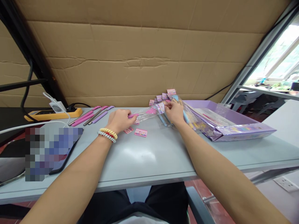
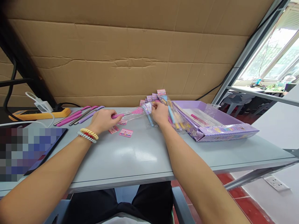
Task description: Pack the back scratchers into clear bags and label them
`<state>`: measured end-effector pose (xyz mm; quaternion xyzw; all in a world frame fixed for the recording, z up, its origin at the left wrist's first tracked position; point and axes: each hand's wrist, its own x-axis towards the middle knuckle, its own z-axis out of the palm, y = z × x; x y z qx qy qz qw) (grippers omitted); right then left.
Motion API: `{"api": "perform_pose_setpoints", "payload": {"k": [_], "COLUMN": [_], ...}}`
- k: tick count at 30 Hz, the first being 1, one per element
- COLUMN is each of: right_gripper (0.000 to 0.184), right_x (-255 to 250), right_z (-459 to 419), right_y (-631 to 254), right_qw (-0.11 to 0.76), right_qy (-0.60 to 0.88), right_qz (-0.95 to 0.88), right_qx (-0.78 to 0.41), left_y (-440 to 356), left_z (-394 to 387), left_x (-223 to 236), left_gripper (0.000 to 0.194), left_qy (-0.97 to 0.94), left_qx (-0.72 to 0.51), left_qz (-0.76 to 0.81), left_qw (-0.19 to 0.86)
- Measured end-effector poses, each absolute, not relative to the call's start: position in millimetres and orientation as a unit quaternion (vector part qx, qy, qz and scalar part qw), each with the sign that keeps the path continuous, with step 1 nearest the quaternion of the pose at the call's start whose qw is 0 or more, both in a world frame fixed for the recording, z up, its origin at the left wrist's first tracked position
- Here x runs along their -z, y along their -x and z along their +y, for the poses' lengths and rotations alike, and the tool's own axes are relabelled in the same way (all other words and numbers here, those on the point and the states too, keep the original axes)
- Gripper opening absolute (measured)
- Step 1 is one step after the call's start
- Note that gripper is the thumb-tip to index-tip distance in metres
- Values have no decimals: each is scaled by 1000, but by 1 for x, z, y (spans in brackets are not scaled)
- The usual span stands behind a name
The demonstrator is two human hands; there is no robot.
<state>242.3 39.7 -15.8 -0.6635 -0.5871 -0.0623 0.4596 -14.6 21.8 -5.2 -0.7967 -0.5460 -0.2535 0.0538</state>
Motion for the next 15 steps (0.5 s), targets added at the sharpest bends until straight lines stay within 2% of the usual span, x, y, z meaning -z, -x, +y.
{"api": "perform_pose_setpoints", "payload": {"k": [15], "right_gripper": [22], "right_x": [16], "right_z": [37], "right_y": [-239], "right_qw": [494], "right_qy": [642], "right_qz": [-586], "right_qx": [-8], "left_y": [15], "left_z": [20], "left_x": [4], "left_gripper": [45], "left_qy": [792], "left_qx": [261], "left_qz": [-551], "left_qw": [37]}}
